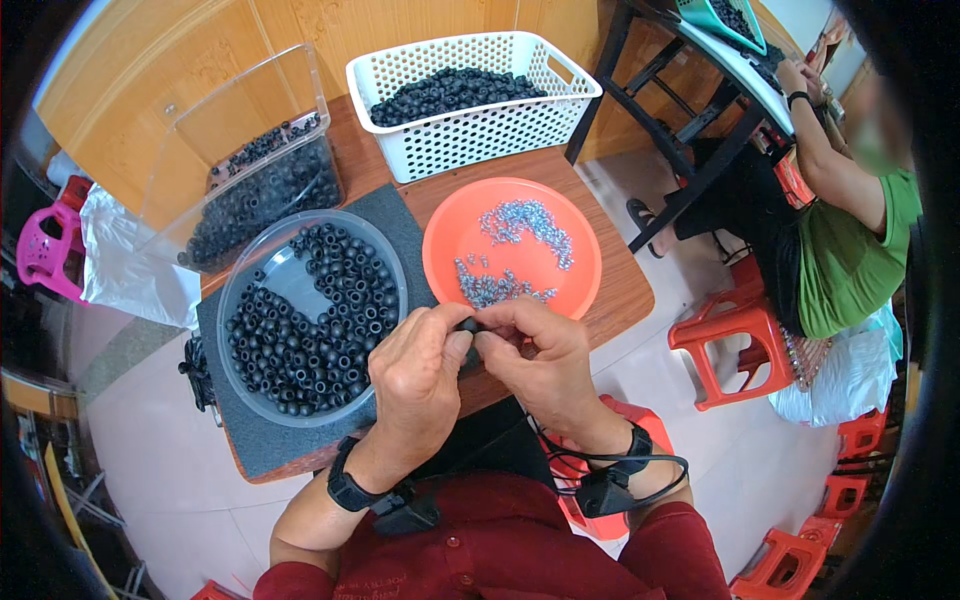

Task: Assembling small components into rubber seals or rings on a table.

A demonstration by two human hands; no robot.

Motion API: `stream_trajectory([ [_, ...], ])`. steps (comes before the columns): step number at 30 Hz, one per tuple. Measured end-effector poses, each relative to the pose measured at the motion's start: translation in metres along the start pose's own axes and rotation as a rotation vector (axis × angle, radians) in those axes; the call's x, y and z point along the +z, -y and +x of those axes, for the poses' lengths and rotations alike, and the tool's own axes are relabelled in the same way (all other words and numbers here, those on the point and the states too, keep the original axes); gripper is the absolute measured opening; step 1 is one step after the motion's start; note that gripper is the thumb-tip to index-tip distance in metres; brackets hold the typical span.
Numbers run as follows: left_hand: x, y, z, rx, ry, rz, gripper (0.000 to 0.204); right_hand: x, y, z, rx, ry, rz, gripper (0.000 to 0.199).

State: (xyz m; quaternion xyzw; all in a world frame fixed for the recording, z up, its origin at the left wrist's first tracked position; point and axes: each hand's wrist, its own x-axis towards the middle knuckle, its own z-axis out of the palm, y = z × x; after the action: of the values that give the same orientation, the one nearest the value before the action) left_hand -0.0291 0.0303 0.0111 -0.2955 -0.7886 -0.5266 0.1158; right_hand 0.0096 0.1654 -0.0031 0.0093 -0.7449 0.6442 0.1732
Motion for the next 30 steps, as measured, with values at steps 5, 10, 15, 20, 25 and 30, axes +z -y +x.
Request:
stream_trajectory([
  [5,-0.001,-0.004,0.001,-0.426,0.017,-0.462,0.012,-0.003,0.005,-0.001,-0.03,-0.048,-0.097,0.014],
  [10,0.004,0.01,0.008,-0.812,0.038,-1.055,0.019,-0.009,0.013,0.0,-0.276,-0.031,-0.387,0.018],
  [15,0.015,0.014,0.003,-1.036,0.069,-1.507,0.02,-0.001,0.021,0.0,-0.704,0.102,-0.893,0.022],
  [20,0.02,0.026,-0.004,-0.994,0.132,-1.66,0.021,-0.003,0.022,-0.002,-0.685,0.164,-0.814,0.021],
  [25,0.021,0.025,-0.005,-0.948,0.1,-1.506,0.02,-0.019,0.035,-0.001,-0.516,0.153,-0.642,0.015],
  [30,0.013,0.016,-0.004,-0.959,0.176,-1.48,0.018,-0.029,0.035,0.009,-0.325,0.019,-0.459,0.016],
])
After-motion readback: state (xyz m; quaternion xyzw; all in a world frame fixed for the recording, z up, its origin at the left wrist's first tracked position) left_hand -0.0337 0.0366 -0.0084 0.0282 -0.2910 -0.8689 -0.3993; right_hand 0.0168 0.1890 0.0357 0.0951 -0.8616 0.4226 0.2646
